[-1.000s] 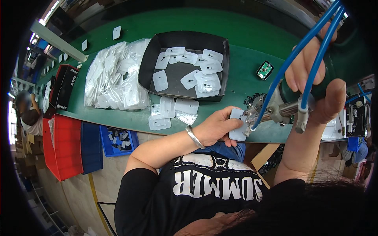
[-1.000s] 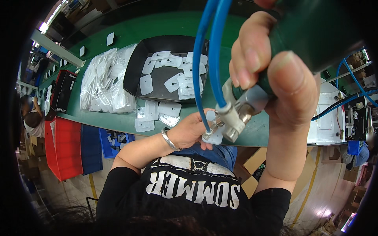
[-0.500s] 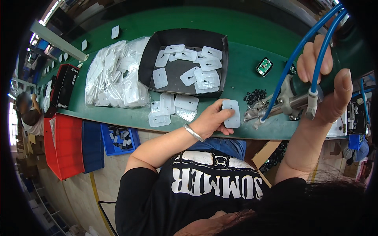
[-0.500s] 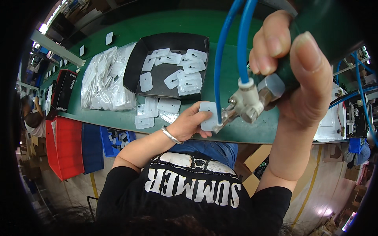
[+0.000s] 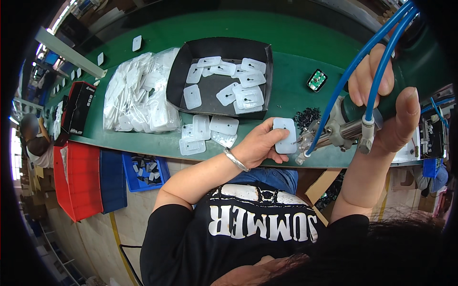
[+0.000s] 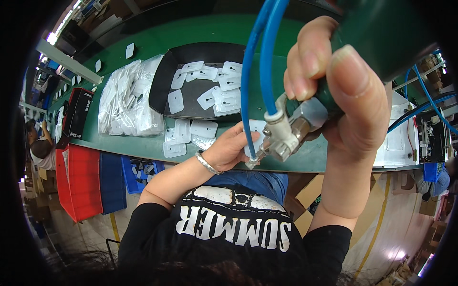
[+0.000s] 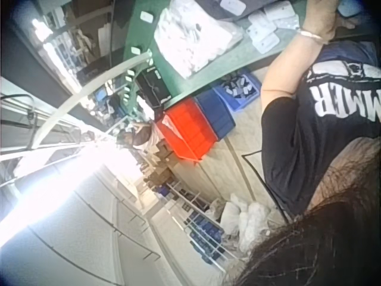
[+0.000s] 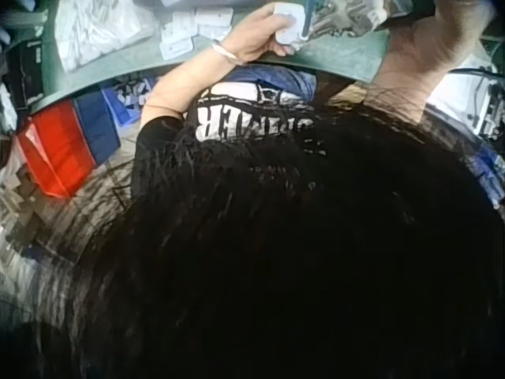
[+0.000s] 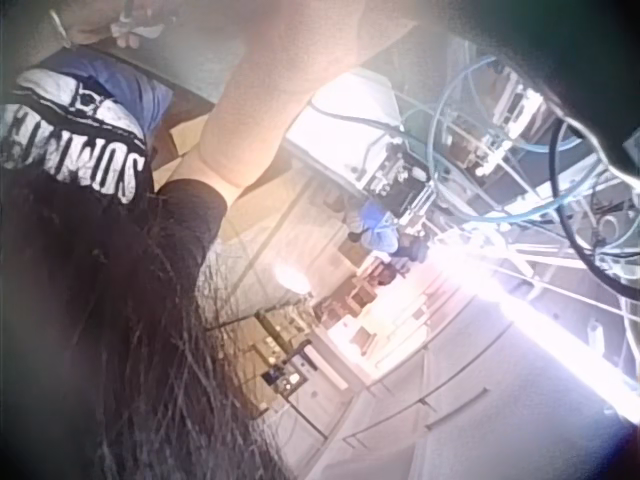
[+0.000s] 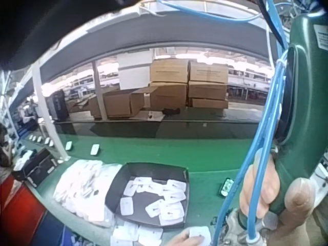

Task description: Assembling PCB components into plastic housings and using a pneumatic press.

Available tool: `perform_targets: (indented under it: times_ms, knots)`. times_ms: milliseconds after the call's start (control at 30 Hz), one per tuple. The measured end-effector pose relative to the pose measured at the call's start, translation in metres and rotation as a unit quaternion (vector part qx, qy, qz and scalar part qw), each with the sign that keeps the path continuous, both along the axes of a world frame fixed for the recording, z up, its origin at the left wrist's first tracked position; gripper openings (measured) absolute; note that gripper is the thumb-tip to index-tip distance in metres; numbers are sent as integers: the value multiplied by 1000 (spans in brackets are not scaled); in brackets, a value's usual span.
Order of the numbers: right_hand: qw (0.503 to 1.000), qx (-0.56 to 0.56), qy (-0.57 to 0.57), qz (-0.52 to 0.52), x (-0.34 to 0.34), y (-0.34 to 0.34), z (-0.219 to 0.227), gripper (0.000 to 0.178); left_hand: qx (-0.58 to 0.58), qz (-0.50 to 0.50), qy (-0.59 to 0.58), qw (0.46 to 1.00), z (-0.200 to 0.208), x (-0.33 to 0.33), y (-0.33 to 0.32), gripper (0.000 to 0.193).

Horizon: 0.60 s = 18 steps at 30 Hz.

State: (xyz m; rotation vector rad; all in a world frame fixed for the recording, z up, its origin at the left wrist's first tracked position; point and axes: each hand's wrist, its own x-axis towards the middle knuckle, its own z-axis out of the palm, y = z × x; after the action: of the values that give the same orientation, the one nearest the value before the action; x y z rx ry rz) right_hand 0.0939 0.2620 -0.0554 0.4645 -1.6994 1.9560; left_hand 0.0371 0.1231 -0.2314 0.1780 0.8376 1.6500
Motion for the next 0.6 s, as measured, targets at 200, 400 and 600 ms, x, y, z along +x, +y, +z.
perform_targets:
  times_ms: [200,400,600]
  knots:
    - [999,-24,30,9,-2,-4,-3,58,5,15,-10,1000,7,-3,0,33]
    - [1000,-2,10,-18,-2,-3,-3,63,-11,8,66,998,5,-4,-2,34]
    - [990,-130,-17,53,11,8,3,42,-68,17,103,992,-6,-1,-16,37]
